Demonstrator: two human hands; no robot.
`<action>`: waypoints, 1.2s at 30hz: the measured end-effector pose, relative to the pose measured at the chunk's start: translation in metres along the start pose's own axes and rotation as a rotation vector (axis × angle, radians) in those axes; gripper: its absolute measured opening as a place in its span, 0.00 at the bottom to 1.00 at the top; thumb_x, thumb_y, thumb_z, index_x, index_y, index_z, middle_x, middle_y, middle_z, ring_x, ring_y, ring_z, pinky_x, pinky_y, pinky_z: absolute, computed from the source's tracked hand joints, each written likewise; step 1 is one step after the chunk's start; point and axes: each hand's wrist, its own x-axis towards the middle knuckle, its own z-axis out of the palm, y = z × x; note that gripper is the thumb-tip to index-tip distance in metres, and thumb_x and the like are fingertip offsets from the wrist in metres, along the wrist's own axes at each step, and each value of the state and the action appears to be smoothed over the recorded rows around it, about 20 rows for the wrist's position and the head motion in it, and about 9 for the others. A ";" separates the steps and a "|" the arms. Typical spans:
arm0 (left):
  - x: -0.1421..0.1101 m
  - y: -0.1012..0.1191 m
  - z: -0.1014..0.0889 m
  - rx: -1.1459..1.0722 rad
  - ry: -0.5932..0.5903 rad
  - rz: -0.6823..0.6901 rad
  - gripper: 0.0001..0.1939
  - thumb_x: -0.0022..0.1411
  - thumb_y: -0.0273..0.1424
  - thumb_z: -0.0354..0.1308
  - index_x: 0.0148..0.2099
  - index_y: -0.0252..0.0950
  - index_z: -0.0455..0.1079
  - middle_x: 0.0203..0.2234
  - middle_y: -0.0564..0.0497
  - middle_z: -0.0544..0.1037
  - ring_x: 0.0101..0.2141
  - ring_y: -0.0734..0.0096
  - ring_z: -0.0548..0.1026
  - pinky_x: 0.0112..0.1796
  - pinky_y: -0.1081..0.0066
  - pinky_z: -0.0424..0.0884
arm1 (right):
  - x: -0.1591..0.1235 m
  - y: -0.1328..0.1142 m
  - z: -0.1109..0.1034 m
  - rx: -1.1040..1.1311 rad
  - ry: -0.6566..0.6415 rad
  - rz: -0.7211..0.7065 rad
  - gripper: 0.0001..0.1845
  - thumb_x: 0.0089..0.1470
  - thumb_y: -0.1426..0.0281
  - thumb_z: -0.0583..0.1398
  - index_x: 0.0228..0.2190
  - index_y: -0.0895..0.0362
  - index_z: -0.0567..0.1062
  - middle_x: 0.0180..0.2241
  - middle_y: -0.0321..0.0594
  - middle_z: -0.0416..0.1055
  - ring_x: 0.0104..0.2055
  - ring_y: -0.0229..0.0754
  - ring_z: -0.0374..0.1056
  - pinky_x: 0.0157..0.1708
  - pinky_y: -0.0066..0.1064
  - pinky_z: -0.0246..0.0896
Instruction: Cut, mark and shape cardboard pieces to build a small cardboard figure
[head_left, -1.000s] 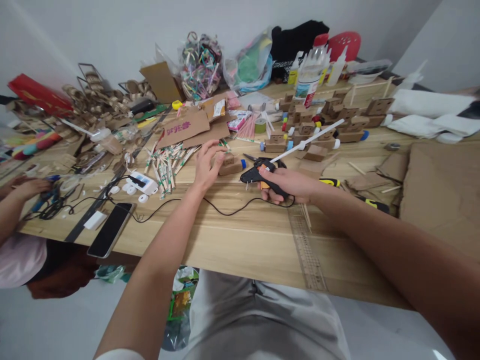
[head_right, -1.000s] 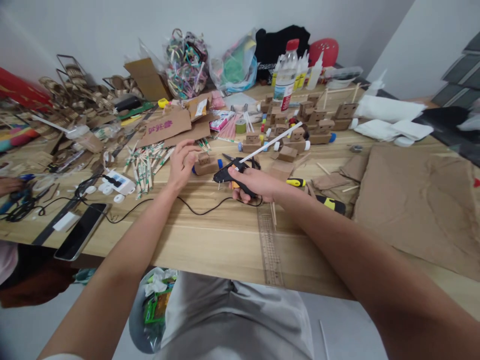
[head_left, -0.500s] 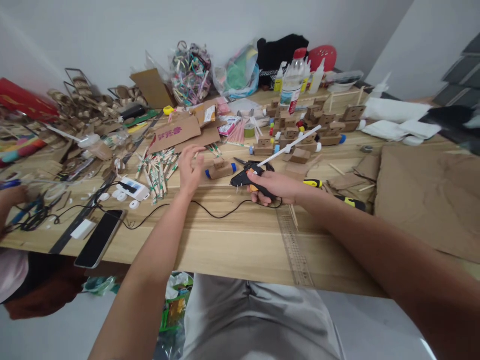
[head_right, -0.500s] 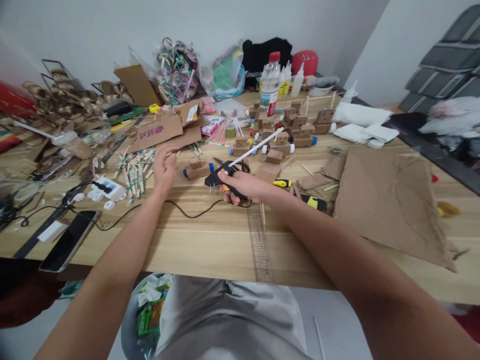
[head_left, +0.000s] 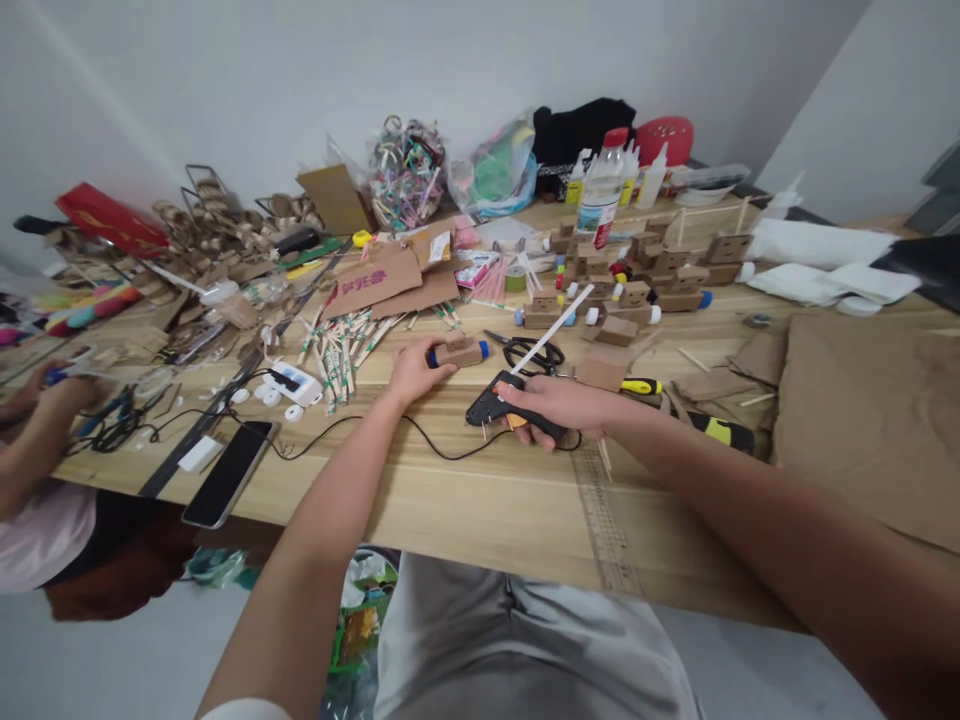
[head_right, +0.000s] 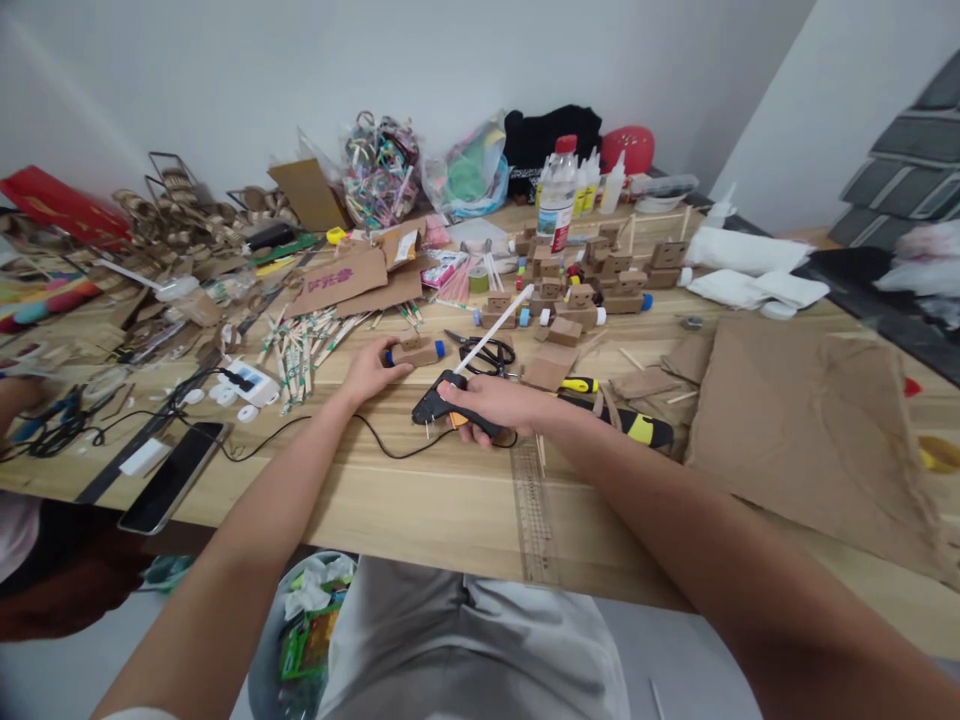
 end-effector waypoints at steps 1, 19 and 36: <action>0.001 0.000 0.000 -0.025 0.000 -0.009 0.23 0.37 0.28 0.77 0.40 0.40 0.80 0.39 0.47 0.84 0.48 0.47 0.78 0.61 0.49 0.63 | -0.001 -0.001 0.002 -0.007 -0.003 0.020 0.34 0.57 0.37 0.57 0.26 0.57 0.70 0.17 0.34 0.71 0.13 0.30 0.60 0.14 0.23 0.49; 0.012 0.002 -0.025 -0.784 0.072 -0.366 0.12 0.52 0.35 0.75 0.36 0.38 0.78 0.29 0.51 0.83 0.35 0.66 0.82 0.43 0.68 0.77 | 0.001 0.003 0.008 -0.036 -0.063 0.027 0.44 0.33 0.25 0.59 0.19 0.55 0.68 0.16 0.35 0.69 0.16 0.34 0.65 0.15 0.25 0.52; 0.012 0.005 -0.027 -0.911 0.104 -0.505 0.15 0.54 0.42 0.73 0.37 0.39 0.75 0.27 0.53 0.79 0.31 0.71 0.79 0.46 0.67 0.76 | 0.003 -0.004 0.009 -0.009 0.137 0.124 0.20 0.63 0.57 0.62 0.25 0.54 0.67 0.18 0.34 0.71 0.17 0.33 0.66 0.18 0.24 0.61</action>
